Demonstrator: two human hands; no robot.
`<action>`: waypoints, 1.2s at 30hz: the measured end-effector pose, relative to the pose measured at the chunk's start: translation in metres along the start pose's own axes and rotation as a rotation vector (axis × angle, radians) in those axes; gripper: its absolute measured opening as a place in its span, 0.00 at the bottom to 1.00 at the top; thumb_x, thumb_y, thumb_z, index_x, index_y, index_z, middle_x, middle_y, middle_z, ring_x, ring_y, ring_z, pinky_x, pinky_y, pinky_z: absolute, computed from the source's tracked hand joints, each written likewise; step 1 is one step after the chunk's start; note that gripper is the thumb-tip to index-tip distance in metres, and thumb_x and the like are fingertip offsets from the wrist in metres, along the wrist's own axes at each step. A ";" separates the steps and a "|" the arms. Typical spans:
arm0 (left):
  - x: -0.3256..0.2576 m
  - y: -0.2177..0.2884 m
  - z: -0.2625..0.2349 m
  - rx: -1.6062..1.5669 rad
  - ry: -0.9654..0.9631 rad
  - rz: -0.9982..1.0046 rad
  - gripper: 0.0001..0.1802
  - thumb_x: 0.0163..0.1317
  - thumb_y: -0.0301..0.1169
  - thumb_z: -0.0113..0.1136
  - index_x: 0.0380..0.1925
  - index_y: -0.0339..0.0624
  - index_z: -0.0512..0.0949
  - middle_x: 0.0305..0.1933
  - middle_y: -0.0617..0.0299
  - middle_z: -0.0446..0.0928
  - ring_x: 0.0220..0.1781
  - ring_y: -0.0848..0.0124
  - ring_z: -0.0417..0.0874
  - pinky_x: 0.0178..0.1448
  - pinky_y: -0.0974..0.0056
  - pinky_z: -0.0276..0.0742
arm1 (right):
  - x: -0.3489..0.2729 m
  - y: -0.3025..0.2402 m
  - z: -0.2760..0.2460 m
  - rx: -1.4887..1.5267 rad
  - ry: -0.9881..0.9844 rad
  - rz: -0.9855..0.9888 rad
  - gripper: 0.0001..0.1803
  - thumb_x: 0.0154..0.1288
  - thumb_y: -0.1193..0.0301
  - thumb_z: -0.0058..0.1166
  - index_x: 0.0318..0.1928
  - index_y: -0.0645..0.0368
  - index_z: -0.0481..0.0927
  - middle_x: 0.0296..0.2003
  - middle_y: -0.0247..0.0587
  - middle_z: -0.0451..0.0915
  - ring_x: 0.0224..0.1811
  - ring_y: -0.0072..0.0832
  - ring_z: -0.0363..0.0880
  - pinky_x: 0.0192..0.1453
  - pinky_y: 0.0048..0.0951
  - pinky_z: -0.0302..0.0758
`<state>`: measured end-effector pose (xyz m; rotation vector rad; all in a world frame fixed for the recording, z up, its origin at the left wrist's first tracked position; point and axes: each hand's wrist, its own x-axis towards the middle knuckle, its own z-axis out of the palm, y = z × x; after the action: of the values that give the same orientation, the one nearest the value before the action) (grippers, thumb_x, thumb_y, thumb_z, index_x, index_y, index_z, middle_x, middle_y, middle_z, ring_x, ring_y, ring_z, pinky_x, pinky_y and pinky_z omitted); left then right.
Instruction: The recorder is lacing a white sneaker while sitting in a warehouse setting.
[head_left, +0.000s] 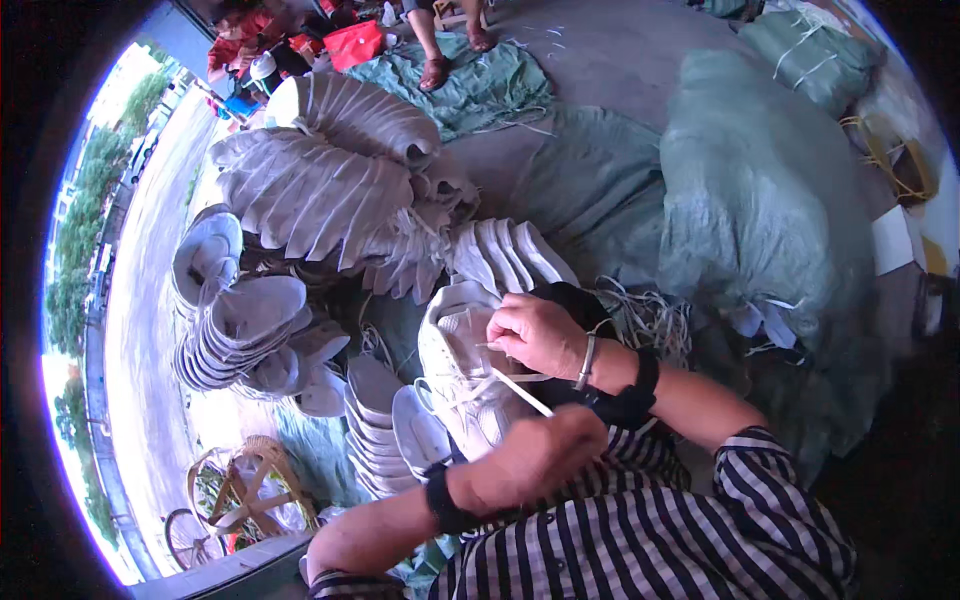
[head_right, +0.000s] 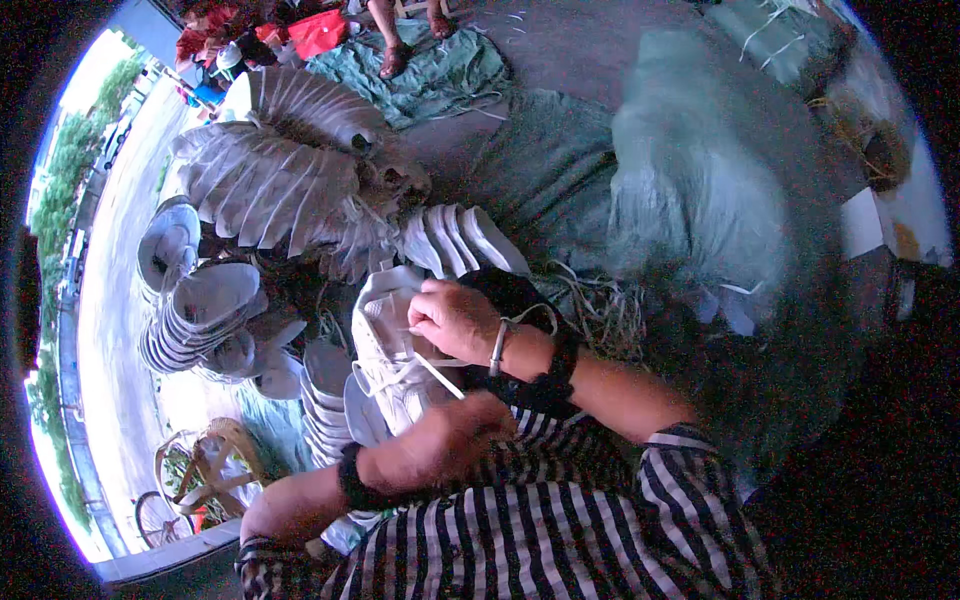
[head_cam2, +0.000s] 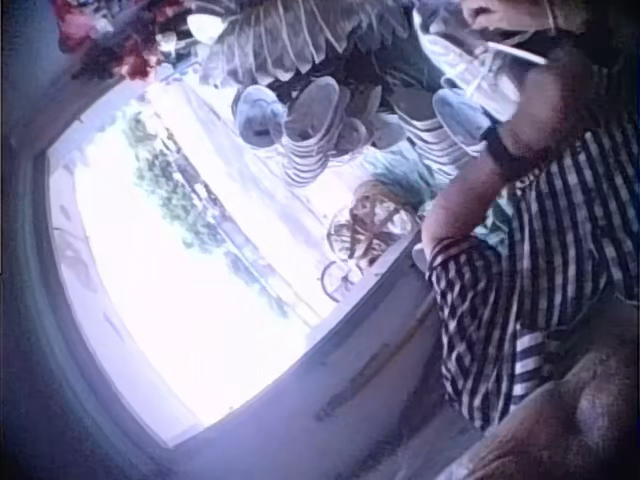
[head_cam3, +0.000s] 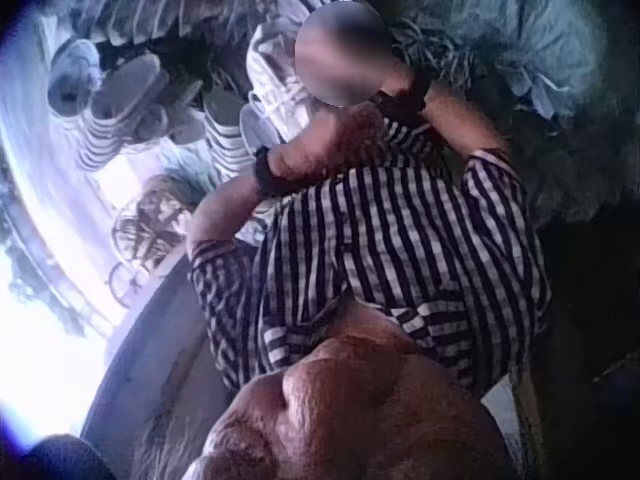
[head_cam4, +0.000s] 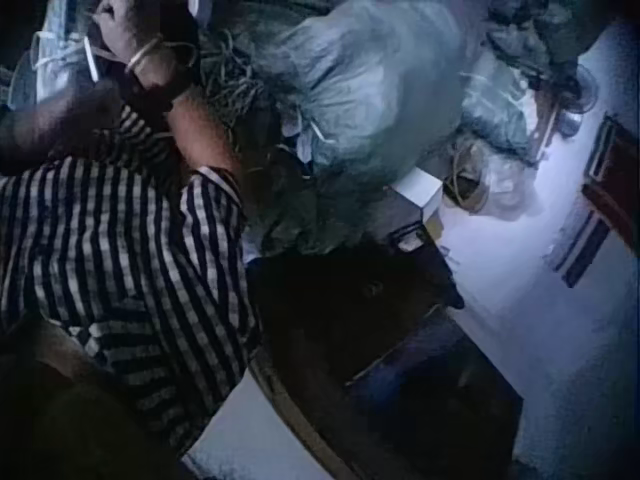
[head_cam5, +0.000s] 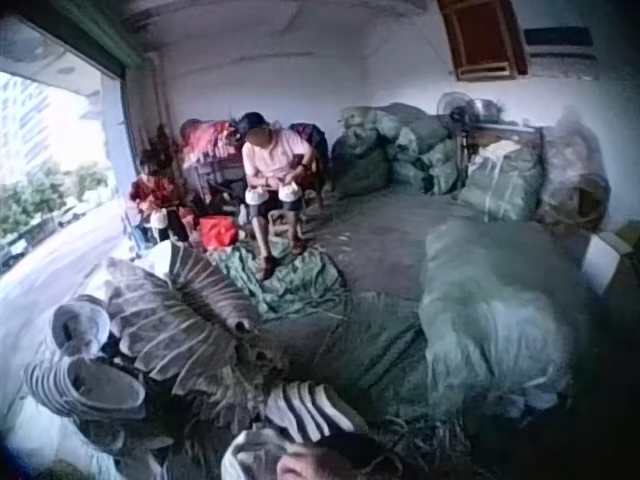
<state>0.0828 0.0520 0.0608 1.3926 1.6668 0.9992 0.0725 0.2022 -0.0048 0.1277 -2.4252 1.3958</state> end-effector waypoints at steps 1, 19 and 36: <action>0.003 -0.001 -0.007 0.058 0.060 -0.022 0.10 0.54 0.23 0.56 0.38 0.39 0.73 0.33 0.54 0.75 0.35 0.58 0.79 0.38 0.61 0.75 | -0.003 -0.002 -0.005 -0.072 -0.021 -0.013 0.02 0.51 0.74 0.55 0.27 0.57 0.76 0.27 0.39 0.73 0.32 0.36 0.75 0.36 0.33 0.72; -0.006 -0.046 -0.083 0.968 0.203 -0.258 0.09 0.48 0.33 0.55 0.29 0.42 0.78 0.39 0.57 0.71 0.48 0.58 0.67 0.50 0.57 0.67 | -0.016 -0.031 0.020 -0.470 -0.004 -0.089 0.07 0.50 0.76 0.50 0.32 0.57 0.76 0.30 0.40 0.73 0.39 0.38 0.73 0.41 0.35 0.71; -0.017 -0.043 -0.082 0.597 0.577 0.051 0.03 0.43 0.29 0.65 0.20 0.47 0.80 0.33 0.60 0.73 0.40 0.60 0.70 0.44 0.59 0.66 | -0.038 -0.034 -0.008 -0.186 0.198 0.005 0.06 0.52 0.75 0.56 0.33 0.58 0.75 0.29 0.40 0.74 0.31 0.37 0.74 0.34 0.34 0.71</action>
<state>-0.0063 0.0220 0.0584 1.6132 2.5204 1.0404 0.1186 0.1883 0.0142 -0.0587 -2.3744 1.1203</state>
